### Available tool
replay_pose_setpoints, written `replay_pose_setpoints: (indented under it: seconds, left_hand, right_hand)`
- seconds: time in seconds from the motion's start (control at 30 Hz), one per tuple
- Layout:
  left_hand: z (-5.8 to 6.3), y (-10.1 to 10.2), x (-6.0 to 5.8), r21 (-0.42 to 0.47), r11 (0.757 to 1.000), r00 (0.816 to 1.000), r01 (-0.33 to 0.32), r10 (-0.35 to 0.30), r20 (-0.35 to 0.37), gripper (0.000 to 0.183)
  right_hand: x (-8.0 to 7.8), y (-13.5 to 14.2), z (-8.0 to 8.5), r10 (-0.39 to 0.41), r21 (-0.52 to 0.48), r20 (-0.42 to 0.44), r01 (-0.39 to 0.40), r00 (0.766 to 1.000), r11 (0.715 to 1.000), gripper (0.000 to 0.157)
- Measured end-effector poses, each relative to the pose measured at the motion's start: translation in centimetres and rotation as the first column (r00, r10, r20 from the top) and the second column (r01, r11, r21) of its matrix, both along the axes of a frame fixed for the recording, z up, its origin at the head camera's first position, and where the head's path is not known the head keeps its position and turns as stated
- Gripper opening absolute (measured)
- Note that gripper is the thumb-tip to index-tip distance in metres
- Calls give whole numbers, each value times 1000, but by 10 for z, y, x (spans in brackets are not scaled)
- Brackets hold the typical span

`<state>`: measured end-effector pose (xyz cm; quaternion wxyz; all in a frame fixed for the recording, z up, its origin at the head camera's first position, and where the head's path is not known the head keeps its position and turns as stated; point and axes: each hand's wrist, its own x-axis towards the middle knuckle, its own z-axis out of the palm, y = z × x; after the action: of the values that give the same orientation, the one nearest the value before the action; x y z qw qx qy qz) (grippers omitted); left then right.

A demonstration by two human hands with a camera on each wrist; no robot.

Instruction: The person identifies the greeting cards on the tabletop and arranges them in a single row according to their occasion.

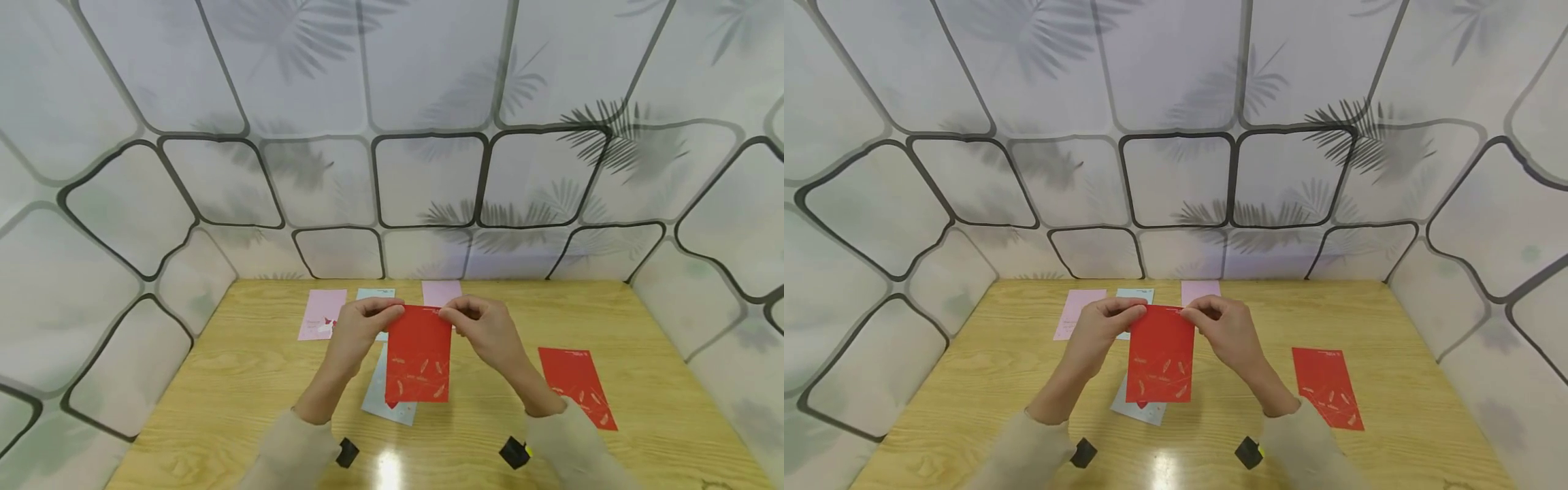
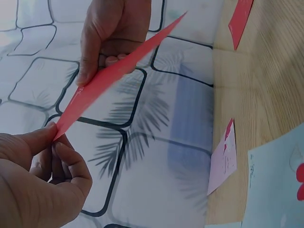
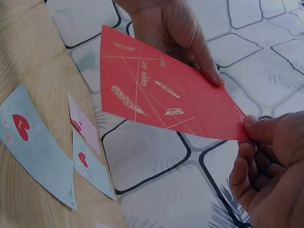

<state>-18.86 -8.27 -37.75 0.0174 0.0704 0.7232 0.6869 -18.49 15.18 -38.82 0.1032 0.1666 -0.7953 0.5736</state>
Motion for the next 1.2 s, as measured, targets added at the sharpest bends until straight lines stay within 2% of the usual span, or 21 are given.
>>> replay_pose_setpoints:
  seconds: [0.13, 0.4, 0.53, 0.7, 0.83, 1.07, 1.2]
  left_hand:
    - [0, 15, -2, 52, 998, 1000, 21, -22, 21, 23]
    - [0, 42, -7, 126, 992, 997, 25, -34, 65, 24]
    - [-3, 57, -9, 104, 994, 996, 27, -35, 81, 23]
    - [-7, 73, -11, 85, 996, 996, 18, -25, 84, 20]
    - [-11, 84, -11, 90, 996, 996, 7, -15, 90, 18]
    - [-18, 104, -15, 87, 996, 996, -1, -7, 89, 17]
    - [-27, 117, -19, 62, 998, 996, -3, -3, 92, 15]
  right_hand:
    - [3, 14, 1, -20, 9, -23, 20, 1000, 1000, 9]
    - [2, 35, 2, -107, 65, -2, 107, 994, 992, 14]
    - [3, 50, 1, -132, 88, 11, 131, 991, 987, 16]
    - [6, 65, 2, -127, 99, 27, 124, 992, 987, 15]
    - [6, 75, 3, -124, 102, 73, 116, 990, 988, 17]
    - [4, 93, 0, -185, 182, 159, 155, 970, 971, 29]
    - [0, 106, -3, -190, 238, 189, 143, 963, 961, 32]
